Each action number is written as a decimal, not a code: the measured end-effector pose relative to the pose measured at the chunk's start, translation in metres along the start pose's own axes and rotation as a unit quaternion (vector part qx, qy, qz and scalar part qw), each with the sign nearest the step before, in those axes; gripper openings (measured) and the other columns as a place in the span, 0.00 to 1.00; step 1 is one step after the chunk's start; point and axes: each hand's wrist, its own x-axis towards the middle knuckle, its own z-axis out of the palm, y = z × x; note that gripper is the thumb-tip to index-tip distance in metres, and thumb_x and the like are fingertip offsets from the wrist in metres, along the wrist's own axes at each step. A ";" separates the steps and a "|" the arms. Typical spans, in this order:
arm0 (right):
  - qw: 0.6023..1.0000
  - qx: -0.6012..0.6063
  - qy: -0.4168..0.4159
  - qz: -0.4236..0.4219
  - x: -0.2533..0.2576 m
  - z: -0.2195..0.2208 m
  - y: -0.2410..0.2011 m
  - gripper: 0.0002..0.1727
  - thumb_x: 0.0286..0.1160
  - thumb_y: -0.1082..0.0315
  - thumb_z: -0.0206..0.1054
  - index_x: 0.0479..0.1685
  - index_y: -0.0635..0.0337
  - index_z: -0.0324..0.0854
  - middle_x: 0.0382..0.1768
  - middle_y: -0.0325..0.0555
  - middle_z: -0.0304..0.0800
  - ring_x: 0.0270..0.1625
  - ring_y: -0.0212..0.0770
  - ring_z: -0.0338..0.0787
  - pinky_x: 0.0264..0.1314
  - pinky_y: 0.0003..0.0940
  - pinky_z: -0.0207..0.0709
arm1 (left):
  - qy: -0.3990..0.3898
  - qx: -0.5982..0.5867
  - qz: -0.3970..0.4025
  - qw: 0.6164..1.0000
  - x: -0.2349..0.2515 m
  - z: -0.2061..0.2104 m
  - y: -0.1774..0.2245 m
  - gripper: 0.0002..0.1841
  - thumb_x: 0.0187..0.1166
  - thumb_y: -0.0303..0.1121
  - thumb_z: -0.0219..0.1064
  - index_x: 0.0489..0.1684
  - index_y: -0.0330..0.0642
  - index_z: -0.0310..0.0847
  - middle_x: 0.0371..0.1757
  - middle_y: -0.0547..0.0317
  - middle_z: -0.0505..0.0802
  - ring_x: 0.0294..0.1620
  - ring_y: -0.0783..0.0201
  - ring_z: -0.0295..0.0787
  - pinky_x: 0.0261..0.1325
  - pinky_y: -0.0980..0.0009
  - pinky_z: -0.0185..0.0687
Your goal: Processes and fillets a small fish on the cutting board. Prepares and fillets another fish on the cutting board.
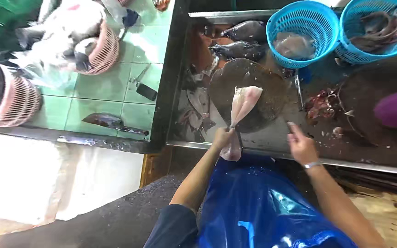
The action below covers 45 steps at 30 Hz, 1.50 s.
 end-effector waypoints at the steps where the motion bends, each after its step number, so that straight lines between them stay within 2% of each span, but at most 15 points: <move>1: 0.998 -0.046 -0.034 -0.030 0.007 0.025 -0.015 0.28 0.94 0.55 0.51 0.92 0.44 0.64 0.55 0.62 0.94 0.54 0.63 0.94 0.61 0.66 0.84 | 0.004 -0.005 0.007 1.000 0.002 0.002 -0.003 0.24 0.87 0.51 0.60 0.36 0.37 0.87 0.32 0.45 0.90 0.37 0.48 0.88 0.45 0.41 0.81; 2: 0.993 -0.087 -0.067 -0.047 0.013 0.047 -0.028 0.28 0.94 0.52 0.50 0.92 0.37 0.64 0.58 0.59 0.93 0.58 0.63 0.93 0.63 0.67 0.83 | 0.003 -0.011 0.010 1.000 0.004 0.003 -0.007 0.24 0.87 0.52 0.60 0.37 0.37 0.87 0.33 0.45 0.90 0.39 0.47 0.89 0.47 0.41 0.82; 4: 0.981 -0.145 -0.111 -0.067 0.019 0.079 -0.044 0.28 0.94 0.48 0.48 0.92 0.27 0.62 0.57 0.55 0.93 0.56 0.61 0.94 0.58 0.66 0.84 | -0.014 -0.035 0.020 0.999 0.006 0.003 -0.015 0.23 0.87 0.52 0.61 0.41 0.38 0.88 0.36 0.45 0.91 0.41 0.48 0.90 0.50 0.41 0.83; 8: 0.961 -0.215 -0.148 -0.085 0.026 0.106 -0.052 0.28 0.93 0.45 0.44 0.92 0.19 0.58 0.53 0.53 0.93 0.50 0.59 0.94 0.50 0.63 0.86 | -0.054 -0.103 0.053 0.992 0.006 -0.004 -0.031 0.18 0.84 0.46 0.63 0.50 0.40 0.90 0.41 0.49 0.95 0.44 0.54 0.93 0.54 0.45 0.86; 11: 0.953 -0.246 -0.151 -0.097 0.026 0.112 -0.054 0.28 0.93 0.45 0.43 0.92 0.19 0.58 0.52 0.55 0.93 0.48 0.60 0.94 0.47 0.63 0.85 | -0.070 -0.132 0.047 0.988 0.007 -0.006 -0.038 0.17 0.81 0.45 0.67 0.46 0.38 0.88 0.39 0.48 0.94 0.44 0.54 0.92 0.54 0.46 0.85; 15: 0.943 -0.275 -0.146 -0.115 0.026 0.109 -0.052 0.28 0.94 0.45 0.43 0.92 0.21 0.59 0.55 0.56 0.92 0.46 0.61 0.94 0.44 0.63 0.86 | -0.089 -0.138 0.064 0.984 0.004 -0.010 -0.038 0.16 0.82 0.42 0.65 0.45 0.35 0.87 0.38 0.47 0.93 0.42 0.54 0.92 0.52 0.47 0.85; 20: 0.934 -0.301 -0.160 -0.106 0.019 0.100 -0.047 0.29 0.94 0.43 0.37 0.93 0.20 0.57 0.57 0.57 0.92 0.49 0.62 0.94 0.47 0.63 0.85 | -0.097 -0.131 0.100 0.982 0.006 -0.010 -0.042 0.14 0.83 0.42 0.65 0.41 0.38 0.88 0.33 0.53 0.92 0.37 0.59 0.90 0.46 0.51 0.83; 25: 0.935 -0.302 -0.161 -0.095 0.031 0.115 -0.063 0.29 0.94 0.47 0.42 0.94 0.22 0.56 0.56 0.59 0.91 0.48 0.62 0.93 0.46 0.61 0.85 | -0.100 -0.172 0.108 0.974 0.008 -0.007 -0.046 0.13 0.85 0.40 0.65 0.39 0.39 0.87 0.29 0.56 0.90 0.31 0.63 0.87 0.42 0.57 0.83; 29: 0.934 -0.315 -0.135 -0.098 0.025 0.116 -0.049 0.29 0.94 0.45 0.40 0.93 0.19 0.55 0.54 0.58 0.91 0.46 0.62 0.93 0.44 0.61 0.86 | -0.098 -0.183 0.103 0.973 0.011 -0.005 -0.048 0.12 0.83 0.39 0.67 0.37 0.39 0.87 0.28 0.56 0.90 0.29 0.63 0.86 0.40 0.57 0.82; 33: 0.930 -0.327 -0.156 -0.067 0.017 0.108 -0.057 0.29 0.95 0.46 0.38 0.94 0.22 0.54 0.59 0.60 0.91 0.51 0.64 0.93 0.49 0.62 0.84 | -0.094 -0.166 0.112 0.975 0.014 -0.005 -0.050 0.13 0.84 0.41 0.68 0.42 0.38 0.88 0.34 0.53 0.92 0.37 0.61 0.90 0.48 0.54 0.84; 37: 0.936 -0.316 -0.136 -0.069 0.028 0.119 -0.066 0.29 0.95 0.45 0.40 0.94 0.21 0.53 0.55 0.58 0.91 0.46 0.63 0.94 0.44 0.62 0.85 | -0.098 -0.175 0.110 0.973 0.016 -0.002 -0.053 0.14 0.84 0.42 0.67 0.40 0.38 0.87 0.32 0.53 0.91 0.34 0.60 0.89 0.45 0.54 0.83; 39: 0.935 -0.321 -0.138 -0.061 0.020 0.110 -0.058 0.29 0.94 0.44 0.38 0.94 0.20 0.53 0.57 0.59 0.91 0.47 0.63 0.94 0.45 0.63 0.85 | -0.103 -0.175 0.103 0.974 0.015 -0.005 -0.051 0.15 0.85 0.43 0.67 0.46 0.38 0.87 0.36 0.51 0.93 0.39 0.59 0.90 0.50 0.53 0.84; 42: 0.929 -0.333 -0.155 -0.041 0.015 0.101 -0.057 0.30 0.94 0.45 0.37 0.95 0.23 0.53 0.61 0.60 0.90 0.49 0.64 0.94 0.48 0.62 0.85 | -0.095 -0.183 0.103 0.973 0.009 -0.004 -0.049 0.16 0.85 0.43 0.67 0.50 0.38 0.87 0.38 0.49 0.93 0.39 0.58 0.90 0.49 0.52 0.85; 45: 0.936 -0.315 -0.152 -0.032 0.027 0.110 -0.067 0.30 0.94 0.45 0.40 0.95 0.22 0.52 0.59 0.60 0.90 0.49 0.66 0.93 0.48 0.66 0.85 | -0.100 -0.185 0.111 0.971 0.011 -0.003 -0.050 0.16 0.85 0.41 0.66 0.54 0.35 0.87 0.44 0.46 0.94 0.47 0.54 0.92 0.58 0.48 0.85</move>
